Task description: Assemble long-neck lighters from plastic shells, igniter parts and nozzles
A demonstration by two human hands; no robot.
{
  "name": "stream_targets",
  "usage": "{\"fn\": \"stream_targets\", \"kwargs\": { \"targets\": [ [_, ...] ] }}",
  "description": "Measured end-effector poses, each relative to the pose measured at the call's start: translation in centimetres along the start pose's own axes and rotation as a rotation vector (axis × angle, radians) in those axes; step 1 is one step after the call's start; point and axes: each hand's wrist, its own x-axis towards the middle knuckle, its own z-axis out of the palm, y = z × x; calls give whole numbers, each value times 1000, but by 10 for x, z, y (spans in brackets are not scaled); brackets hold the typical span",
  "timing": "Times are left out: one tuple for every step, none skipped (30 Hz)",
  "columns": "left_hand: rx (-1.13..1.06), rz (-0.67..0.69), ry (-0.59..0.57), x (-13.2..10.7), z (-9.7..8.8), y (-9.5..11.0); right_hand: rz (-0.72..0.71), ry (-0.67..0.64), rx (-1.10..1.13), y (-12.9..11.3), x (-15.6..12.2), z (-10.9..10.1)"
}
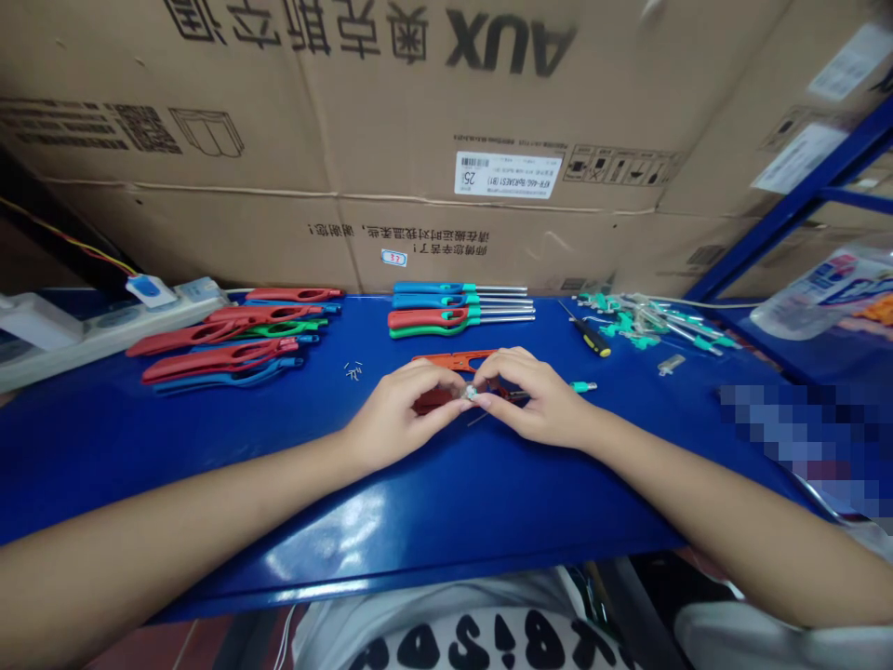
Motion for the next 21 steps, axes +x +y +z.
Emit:
{"fn": "stream_targets", "kwargs": {
  "targets": [
    [20, 22, -10, 0, 0, 0, -9, -12, -15, 0, 0, 0],
    [38, 39, -20, 1, 0, 1, -17, -22, -33, 1, 0, -1],
    [53, 51, -27, 1, -1, 1, -26, -33, -51, 1, 0, -1],
    [64, 58, -33, 1, -1, 1, -36, -41, -69, 1, 0, -1],
    [73, 59, -38, 1, -1, 1, -44, -47, -85, 2, 1, -1],
    [78, 56, -39, 1, -1, 0, -50, -51, -100, 2, 1, -1],
    [79, 51, -40, 1, 0, 0, -53, -54, -111, 2, 1, -1],
    [78, 47, -38, 1, 0, -1, -53, -58, -115, 2, 1, -1],
    [74, 44, -33, 0, 0, -1, -49, -56, -115, 2, 1, -1],
    [68, 41, -27, 0, 0, -2, -40, -50, -112, 2, 1, 0],
    [61, 34, -22, 0, 1, -2, -26, -39, -108, 2, 1, -1],
    [51, 23, -15, 0, 1, -2, -11, -25, -107, 3, 1, -1],
    [39, 9, -9, 0, 1, -2, 4, -12, -110, 3, 1, -2],
    [24, -7, -1, 0, 1, -2, 18, -8, -115, 3, 1, -4],
    [11, -25, 6, 0, 1, -2, 27, -19, -121, 3, 0, -6],
    [-1, -43, 15, 1, 1, -2, 27, -48, -124, 2, 0, -9],
    [-9, -59, 24, 1, 1, -1, 17, -91, -126, 2, 0, -11],
    [-16, -75, 32, 2, 0, -1, 1, -149, -131, 1, 0, -13],
    [-21, -91, 36, 2, 0, -1, -20, -211, -139, 1, -1, -15],
    [-27, -106, 39, 3, -1, 0, -45, -271, -152, 1, -1, -16],
    [-33, -118, 39, 3, -1, 0, -66, -321, -167, 1, -1, -16]
  ]
}}
